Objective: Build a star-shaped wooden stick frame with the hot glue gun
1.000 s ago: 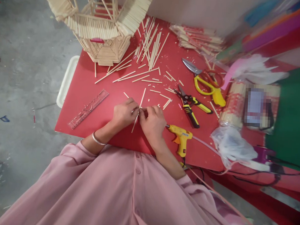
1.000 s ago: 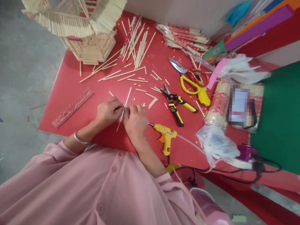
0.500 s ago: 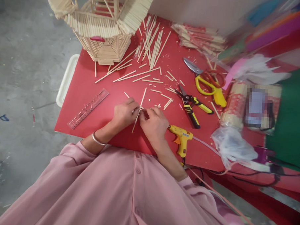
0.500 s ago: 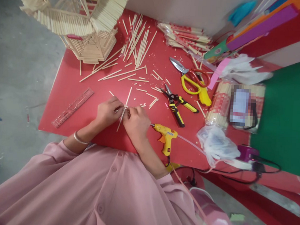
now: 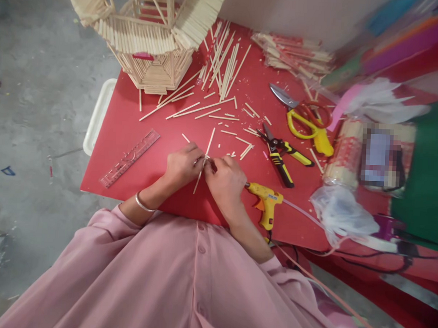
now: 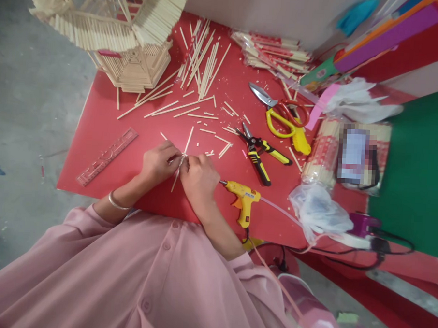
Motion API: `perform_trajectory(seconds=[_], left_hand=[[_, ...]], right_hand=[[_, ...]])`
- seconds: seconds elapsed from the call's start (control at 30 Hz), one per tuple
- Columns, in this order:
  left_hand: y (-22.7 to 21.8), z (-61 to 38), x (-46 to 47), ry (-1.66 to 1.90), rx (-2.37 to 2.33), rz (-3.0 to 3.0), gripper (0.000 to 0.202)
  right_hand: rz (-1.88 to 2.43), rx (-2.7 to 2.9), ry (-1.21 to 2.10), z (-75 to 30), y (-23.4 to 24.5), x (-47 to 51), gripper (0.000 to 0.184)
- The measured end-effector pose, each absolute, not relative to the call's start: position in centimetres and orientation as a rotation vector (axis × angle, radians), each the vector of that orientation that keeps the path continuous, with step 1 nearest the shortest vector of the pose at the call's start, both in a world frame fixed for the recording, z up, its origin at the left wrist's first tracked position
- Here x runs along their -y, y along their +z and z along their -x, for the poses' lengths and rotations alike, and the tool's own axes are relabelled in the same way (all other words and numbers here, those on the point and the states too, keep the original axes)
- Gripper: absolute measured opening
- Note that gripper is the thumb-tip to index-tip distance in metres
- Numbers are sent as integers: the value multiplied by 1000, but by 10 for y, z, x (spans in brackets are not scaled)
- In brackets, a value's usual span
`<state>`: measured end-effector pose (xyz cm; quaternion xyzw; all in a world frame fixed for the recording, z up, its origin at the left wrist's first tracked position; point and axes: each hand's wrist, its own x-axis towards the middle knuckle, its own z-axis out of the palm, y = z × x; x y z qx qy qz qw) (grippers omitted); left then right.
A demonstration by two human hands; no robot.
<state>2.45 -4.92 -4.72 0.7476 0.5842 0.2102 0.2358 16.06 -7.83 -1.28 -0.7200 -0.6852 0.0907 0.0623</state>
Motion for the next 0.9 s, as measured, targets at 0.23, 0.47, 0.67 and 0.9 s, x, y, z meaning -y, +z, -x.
perform_trajectory(seconds=[0.23,0.47,0.67,0.9], left_hand=[[-45,-24,49,548,-1616,-2054,21],[-47,-24,49,550,-1606,-2074,22],[-47,-24,49,554,-1611,-2086,22],[-43,-24,48,535,-1608,-2074,20]], right_hand=[[2094,2161,229,-163,-11,78,28],[2071,2158,277,-165,-14,78,28],[2039,2125,313,-168,-19,78,27],[1965,2087,380,-173,-21,81,30]])
